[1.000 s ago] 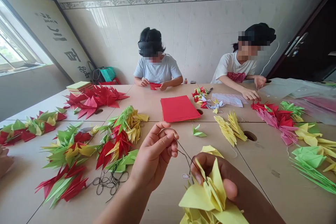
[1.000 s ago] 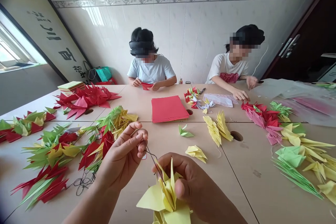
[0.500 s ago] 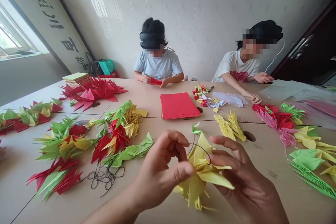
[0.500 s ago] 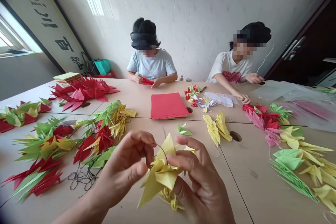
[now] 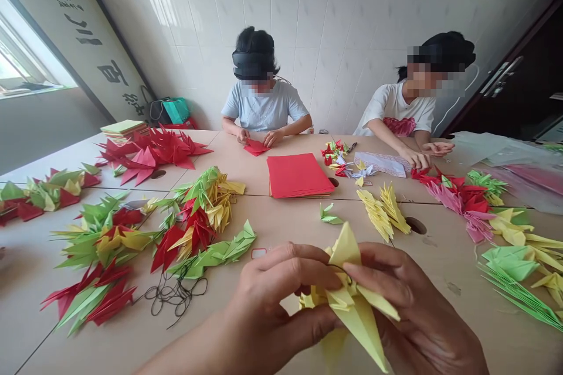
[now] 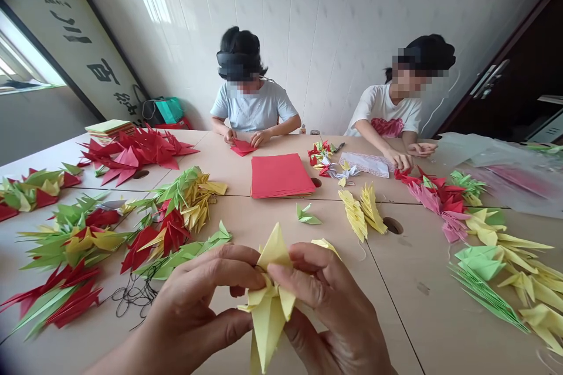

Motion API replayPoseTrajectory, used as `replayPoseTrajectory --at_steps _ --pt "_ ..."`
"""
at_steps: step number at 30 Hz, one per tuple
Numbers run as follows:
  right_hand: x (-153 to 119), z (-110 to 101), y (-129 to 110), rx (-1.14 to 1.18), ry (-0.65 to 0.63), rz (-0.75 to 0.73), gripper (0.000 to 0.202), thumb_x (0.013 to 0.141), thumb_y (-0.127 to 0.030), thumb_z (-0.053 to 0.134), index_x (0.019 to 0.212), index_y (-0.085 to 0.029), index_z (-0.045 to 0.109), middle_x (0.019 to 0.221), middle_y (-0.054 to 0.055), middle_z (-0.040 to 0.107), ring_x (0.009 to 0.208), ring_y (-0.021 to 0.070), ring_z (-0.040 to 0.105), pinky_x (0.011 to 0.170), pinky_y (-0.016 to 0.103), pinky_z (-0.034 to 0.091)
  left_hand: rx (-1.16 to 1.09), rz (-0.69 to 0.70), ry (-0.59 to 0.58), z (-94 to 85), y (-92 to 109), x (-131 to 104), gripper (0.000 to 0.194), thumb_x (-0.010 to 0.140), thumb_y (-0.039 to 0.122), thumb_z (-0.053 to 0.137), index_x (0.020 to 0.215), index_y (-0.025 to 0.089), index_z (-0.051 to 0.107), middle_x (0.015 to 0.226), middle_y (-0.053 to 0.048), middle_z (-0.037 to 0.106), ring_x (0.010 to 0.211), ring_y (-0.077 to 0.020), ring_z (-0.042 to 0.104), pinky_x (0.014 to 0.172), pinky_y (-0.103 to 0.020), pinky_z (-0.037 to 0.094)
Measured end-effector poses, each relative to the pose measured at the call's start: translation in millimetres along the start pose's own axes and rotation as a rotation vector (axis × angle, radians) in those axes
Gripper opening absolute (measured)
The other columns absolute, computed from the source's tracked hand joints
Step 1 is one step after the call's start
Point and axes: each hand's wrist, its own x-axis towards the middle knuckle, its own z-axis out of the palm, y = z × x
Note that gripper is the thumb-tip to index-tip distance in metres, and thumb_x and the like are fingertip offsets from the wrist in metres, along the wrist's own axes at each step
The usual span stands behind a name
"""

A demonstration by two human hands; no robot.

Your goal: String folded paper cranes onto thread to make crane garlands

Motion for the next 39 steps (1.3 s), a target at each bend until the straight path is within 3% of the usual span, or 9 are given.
replayPoseTrajectory --at_steps 4,9,15,19,23,27,32,37,39 --pt "0 4 3 0.039 0.179 0.104 0.037 0.085 -0.034 0.066 0.12 -0.033 0.055 0.106 0.005 0.063 0.101 0.019 0.063 0.083 0.025 0.055 0.009 -0.016 -0.018 -2.3 -2 -1 0.021 0.079 0.013 0.07 0.099 0.018 0.063 0.096 -0.005 0.067 0.076 -0.0093 0.059 0.068 -0.017 0.049" --pt "4 4 -3 0.149 0.096 0.296 0.041 0.08 -0.049 0.067 0.116 -0.03 0.058 0.098 0.005 0.068 0.09 0.0207 0.067 0.074 0.025 0.057 -0.048 -0.051 -0.038 -3.0 -3 -1 0.019 0.081 0.009 0.066 0.096 0.019 0.061 0.096 -0.003 0.067 0.074 -0.0083 0.057 0.066 -0.017 0.048" --pt "7 -2 1 0.166 -0.105 0.166 0.008 0.088 -0.027 0.059 0.096 -0.027 0.059 0.096 0.004 0.066 0.087 0.0195 0.065 0.074 0.027 0.056 -0.03 -0.12 -0.019 0.1 1 -1 0.017 0.08 0.012 0.066 0.092 0.02 0.056 0.09 -0.002 0.068 0.071 -0.0089 0.056 0.062 -0.018 0.047" --pt "7 0 1 0.085 -0.099 0.142 0.008 0.086 -0.02 0.061 0.09 -0.025 0.056 0.088 0.002 0.064 0.086 0.018 0.064 0.075 0.027 0.056 -0.028 -0.185 0.035 4.5 3 -3 0.012 0.082 0.016 0.065 0.089 0.019 0.056 0.078 -0.001 0.067 0.061 -0.0084 0.05 0.055 -0.019 0.045" --pt "9 3 -4 0.031 -0.09 0.128 0.009 0.085 -0.026 0.064 0.086 -0.023 0.056 0.082 0.001 0.062 0.08 0.0163 0.062 0.071 0.026 0.055 -0.048 -0.26 0.059 7.7 6 -4 0.009 0.081 0.017 0.064 0.086 0.018 0.056 0.07 -0.001 0.062 0.058 -0.0092 0.048 0.052 -0.02 0.042" --pt "10 4 -8 0.015 -0.083 0.124 0.008 0.087 -0.022 0.059 0.081 -0.023 0.054 0.076 0.0 0.061 0.075 0.0151 0.06 0.069 0.026 0.054 -0.182 -0.343 0.052 9.8 6 -3 0.012 0.08 0.016 0.065 0.085 0.018 0.054 0.069 0.001 0.056 0.058 -0.0079 0.043 0.053 -0.019 0.039" --pt "12 3 -9 0.067 -0.096 0.191 0.015 0.087 -0.028 0.057 0.074 -0.023 0.053 0.069 0.0 0.057 0.066 0.0153 0.058 0.064 0.026 0.052 -0.447 -0.437 -0.063 7.3 5 -1 0.016 0.085 0.02 0.063 0.092 0.019 0.049 0.077 0.001 0.051 0.06 -0.0071 0.038 0.052 -0.019 0.034" --pt "15 5 -8 0.08 -0.191 0.194 0.041 0.089 -0.056 0.048 0.069 -0.021 0.057 0.064 0.002 0.056 0.062 0.017 0.056 0.058 0.027 0.05 -0.4 -0.428 -0.2 5.8 7 -2 0.018 0.089 0.021 0.057 0.102 0.021 0.045 0.076 0.002 0.046 0.062 -0.008 0.039 0.054 -0.019 0.033" --pt "15 6 -9 0.049 -0.199 0.129 0.045 0.091 -0.058 0.043 0.067 -0.021 0.057 0.062 0.002 0.054 0.061 0.0167 0.055 0.058 0.028 0.049 -0.359 -0.445 -0.246 7.8 9 -1 0.022 0.088 0.021 0.056 0.106 0.021 0.043 0.074 0.003 0.047 0.058 -0.0075 0.037 0.052 -0.019 0.031"
